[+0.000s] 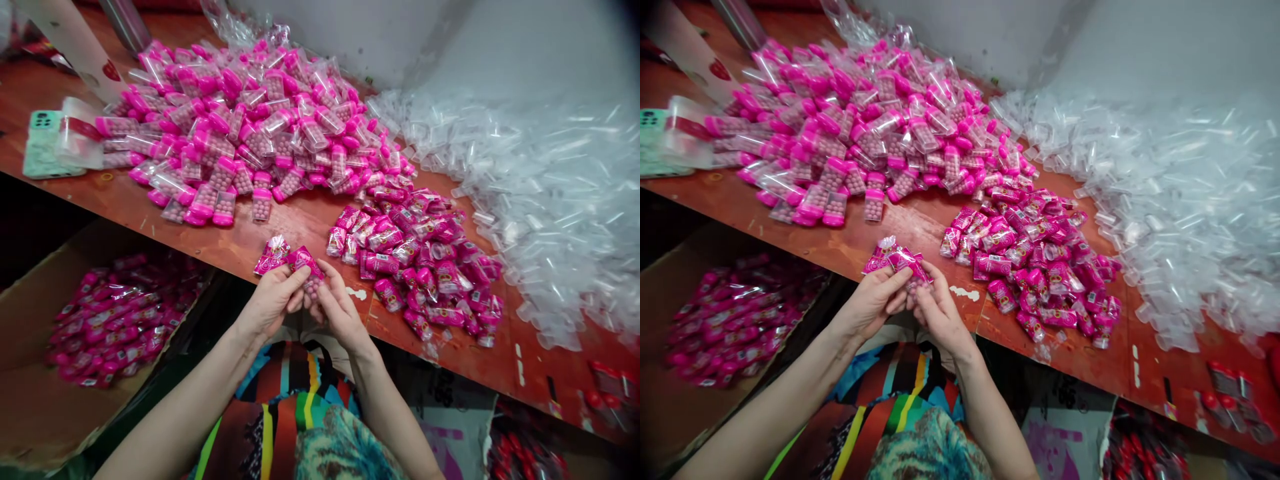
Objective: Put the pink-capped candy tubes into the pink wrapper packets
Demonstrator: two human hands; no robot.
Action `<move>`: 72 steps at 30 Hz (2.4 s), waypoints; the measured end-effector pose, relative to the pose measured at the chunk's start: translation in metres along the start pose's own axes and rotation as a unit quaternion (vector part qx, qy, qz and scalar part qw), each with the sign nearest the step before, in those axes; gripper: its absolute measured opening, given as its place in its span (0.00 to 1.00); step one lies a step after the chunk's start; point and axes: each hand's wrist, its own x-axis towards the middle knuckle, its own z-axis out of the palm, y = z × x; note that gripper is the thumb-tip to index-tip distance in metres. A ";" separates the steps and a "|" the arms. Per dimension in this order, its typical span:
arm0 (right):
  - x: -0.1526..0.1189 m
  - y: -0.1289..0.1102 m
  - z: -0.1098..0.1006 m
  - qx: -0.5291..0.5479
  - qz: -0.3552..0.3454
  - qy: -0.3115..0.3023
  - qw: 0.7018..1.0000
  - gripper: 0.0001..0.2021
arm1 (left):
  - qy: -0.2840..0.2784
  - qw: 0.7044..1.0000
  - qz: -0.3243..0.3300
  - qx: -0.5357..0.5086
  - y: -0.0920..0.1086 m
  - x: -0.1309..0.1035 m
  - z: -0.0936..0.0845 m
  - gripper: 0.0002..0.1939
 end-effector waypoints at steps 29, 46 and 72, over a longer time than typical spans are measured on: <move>0.030 -0.002 -0.016 -0.492 -0.100 0.183 0.845 0.14 | 0.138 0.963 0.033 0.227 -0.025 -0.007 -0.020 0.16; 0.029 -0.005 -0.011 -0.173 -0.060 0.163 0.969 0.11 | 0.117 0.990 0.033 0.070 -0.011 -0.002 0.001 0.17; 0.102 -0.014 0.046 -0.390 -0.209 -0.009 0.897 0.13 | 0.192 0.968 0.098 -0.125 0.043 0.002 -0.049 0.17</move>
